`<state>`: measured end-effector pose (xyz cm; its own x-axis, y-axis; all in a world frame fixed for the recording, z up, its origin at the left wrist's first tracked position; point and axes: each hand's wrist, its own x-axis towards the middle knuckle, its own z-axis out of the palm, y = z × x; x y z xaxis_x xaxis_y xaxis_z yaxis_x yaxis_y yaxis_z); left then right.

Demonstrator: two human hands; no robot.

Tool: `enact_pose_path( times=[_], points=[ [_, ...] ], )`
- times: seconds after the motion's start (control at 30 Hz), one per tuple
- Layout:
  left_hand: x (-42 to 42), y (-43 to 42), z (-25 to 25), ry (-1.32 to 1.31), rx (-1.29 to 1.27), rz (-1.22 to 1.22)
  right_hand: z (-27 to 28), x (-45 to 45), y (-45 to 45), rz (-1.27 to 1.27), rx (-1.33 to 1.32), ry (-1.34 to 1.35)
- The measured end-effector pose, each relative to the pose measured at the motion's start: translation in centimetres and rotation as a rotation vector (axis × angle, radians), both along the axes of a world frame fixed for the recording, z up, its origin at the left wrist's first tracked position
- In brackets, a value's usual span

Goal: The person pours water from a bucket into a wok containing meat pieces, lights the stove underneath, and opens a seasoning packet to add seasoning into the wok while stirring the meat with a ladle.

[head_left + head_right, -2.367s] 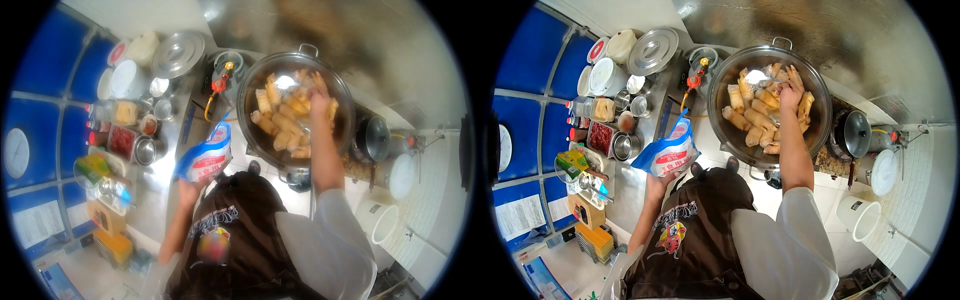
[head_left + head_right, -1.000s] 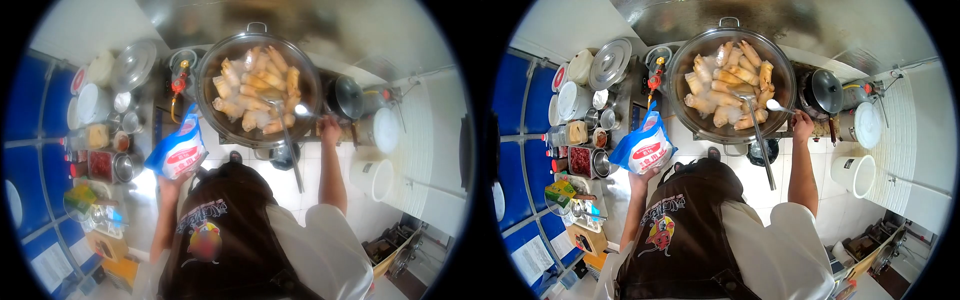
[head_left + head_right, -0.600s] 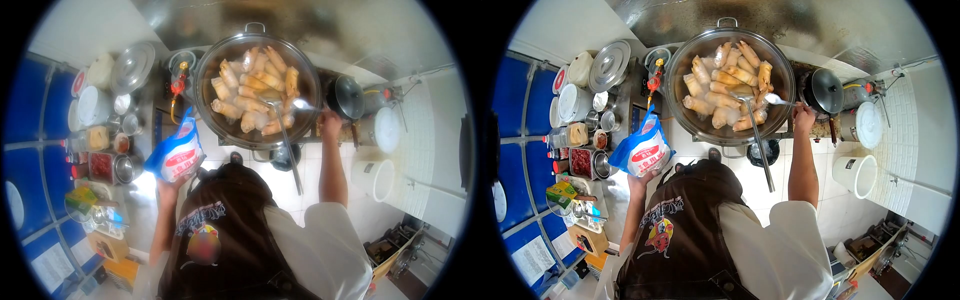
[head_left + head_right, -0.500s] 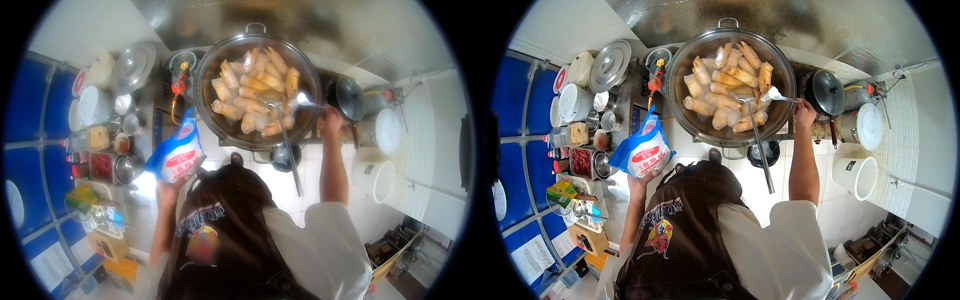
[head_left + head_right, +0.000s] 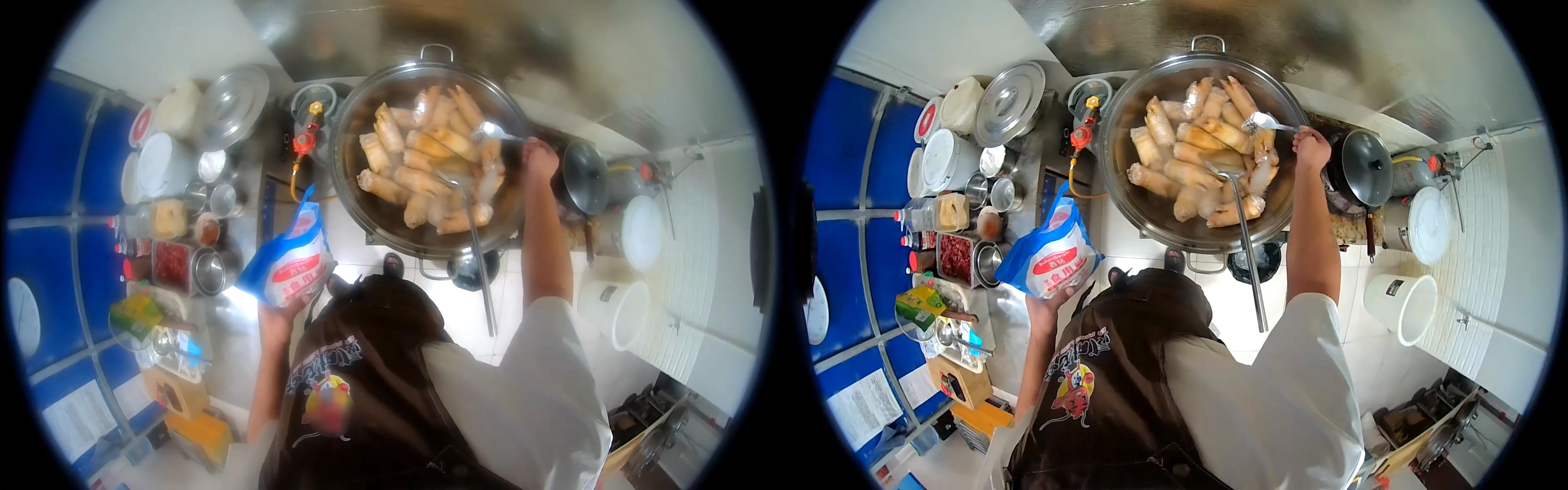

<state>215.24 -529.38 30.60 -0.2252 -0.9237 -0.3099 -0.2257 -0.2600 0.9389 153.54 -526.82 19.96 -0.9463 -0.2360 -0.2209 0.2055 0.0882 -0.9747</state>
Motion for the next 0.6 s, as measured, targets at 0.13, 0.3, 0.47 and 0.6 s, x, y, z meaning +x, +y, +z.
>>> enact_pose_path(
  times=[0.13,0.3,0.47,0.6],
  points=[
    [0.2,0.0,0.1,-0.003,0.013,0.032,-0.5,-0.2,-1.2,0.059,0.07,0.012],
    [0.7,-0.1,-0.8,0.004,0.012,0.048,-0.3,1.6,-0.9,0.178,0.088,0.014],
    [1.5,-0.4,-2.0,-0.029,-0.01,0.004,-0.9,2.0,1.0,0.092,0.071,0.017],
    [1.3,-0.4,-2.0,-0.056,-0.017,-0.019,-1.0,0.7,2.4,0.051,0.018,0.008]
  ],
)
